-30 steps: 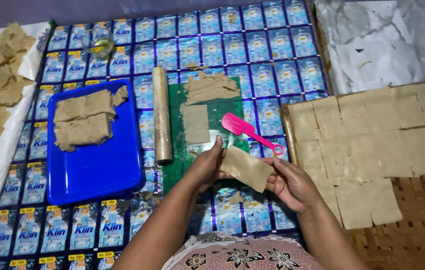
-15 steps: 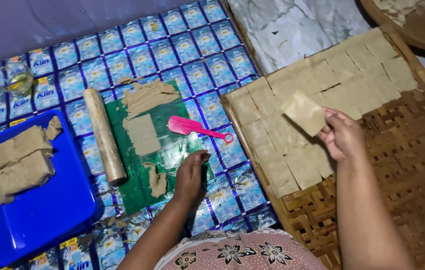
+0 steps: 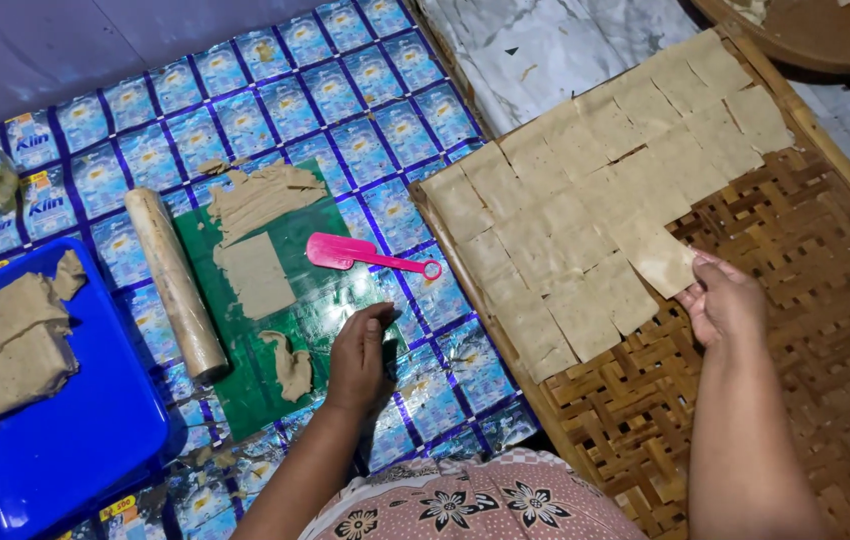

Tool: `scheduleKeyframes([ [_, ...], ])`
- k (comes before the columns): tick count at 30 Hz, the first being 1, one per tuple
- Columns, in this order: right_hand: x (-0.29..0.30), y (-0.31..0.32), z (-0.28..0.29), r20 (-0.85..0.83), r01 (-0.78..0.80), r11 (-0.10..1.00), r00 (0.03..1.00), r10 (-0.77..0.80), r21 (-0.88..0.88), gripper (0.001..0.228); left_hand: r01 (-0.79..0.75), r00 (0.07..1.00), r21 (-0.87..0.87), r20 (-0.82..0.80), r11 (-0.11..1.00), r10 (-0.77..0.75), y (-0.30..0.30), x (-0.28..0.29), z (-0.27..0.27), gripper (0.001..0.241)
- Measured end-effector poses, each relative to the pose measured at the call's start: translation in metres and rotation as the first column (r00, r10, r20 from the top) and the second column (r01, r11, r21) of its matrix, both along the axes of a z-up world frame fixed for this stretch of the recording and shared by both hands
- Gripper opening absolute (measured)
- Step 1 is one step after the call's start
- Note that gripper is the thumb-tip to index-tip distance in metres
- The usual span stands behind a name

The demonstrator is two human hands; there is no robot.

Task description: Rolling out sheets of dough and cutting them into rectangular pieces for snacks.

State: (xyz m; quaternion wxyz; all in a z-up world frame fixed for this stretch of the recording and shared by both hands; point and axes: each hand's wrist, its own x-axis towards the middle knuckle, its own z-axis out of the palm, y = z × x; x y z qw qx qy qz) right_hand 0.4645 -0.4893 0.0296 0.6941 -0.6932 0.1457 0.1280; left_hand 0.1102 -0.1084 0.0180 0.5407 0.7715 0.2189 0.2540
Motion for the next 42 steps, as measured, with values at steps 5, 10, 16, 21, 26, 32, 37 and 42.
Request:
scheduleKeyframes([
  [5, -0.006, -0.011, -0.007, 0.022, -0.014, 1.000, 1.000, 0.013, 0.023, 0.022, 0.002, 1.000, 0.014, -0.005, 1.000, -0.002, -0.001, -0.001, 0.000, 0.039],
  [10, -0.015, -0.013, -0.005, 0.017, 0.012, 1.000, 1.000, -0.012, 0.010, 0.022, -0.008, 1.000, 0.049, -0.021, 0.999, 0.009, -0.002, -0.001, 0.004, 0.040],
  [16, -0.025, -0.008, 0.005, 0.031, 0.014, 0.999, 0.999, -0.012, -0.042, 0.023, -0.002, 1.000, 0.055, -0.007, 0.998, 0.002, -0.002, -0.001, 0.004, 0.040],
  [21, -0.042, 0.012, 0.037, 0.026, 0.040, 0.988, 0.999, -0.036, -0.147, 0.027, -0.002, 1.000, 0.045, -0.021, 0.999, 0.003, -0.001, -0.001, 0.003, 0.040],
  [26, -0.060, 0.034, 0.069, 0.007, -0.026, 0.956, 1.000, 0.029, -0.293, 0.027, 0.001, 1.000, 0.052, -0.015, 0.999, 0.000, -0.001, -0.001, 0.001, 0.040],
  [32, -0.075, 0.045, 0.075, 0.121, 0.016, 0.774, 0.990, 0.078, -0.632, 0.028, -0.007, 1.000, 0.012, 0.010, 1.000, 0.007, 0.000, 0.000, -0.003, 0.040],
  [37, -0.091, 0.080, 0.066, 0.429, 0.149, 0.664, 0.859, 0.281, -0.733, 0.021, -0.040, 0.998, -0.132, 0.036, 0.990, 0.045, 0.008, 0.004, -0.023, 0.046],
  [42, -0.135, 0.161, 0.057, 0.425, -0.198, 0.661, 0.627, 0.653, -0.723, 0.009, 0.123, 0.976, -0.531, 0.220, 0.838, -0.004, 0.027, 0.007, -0.035, 0.054],
])
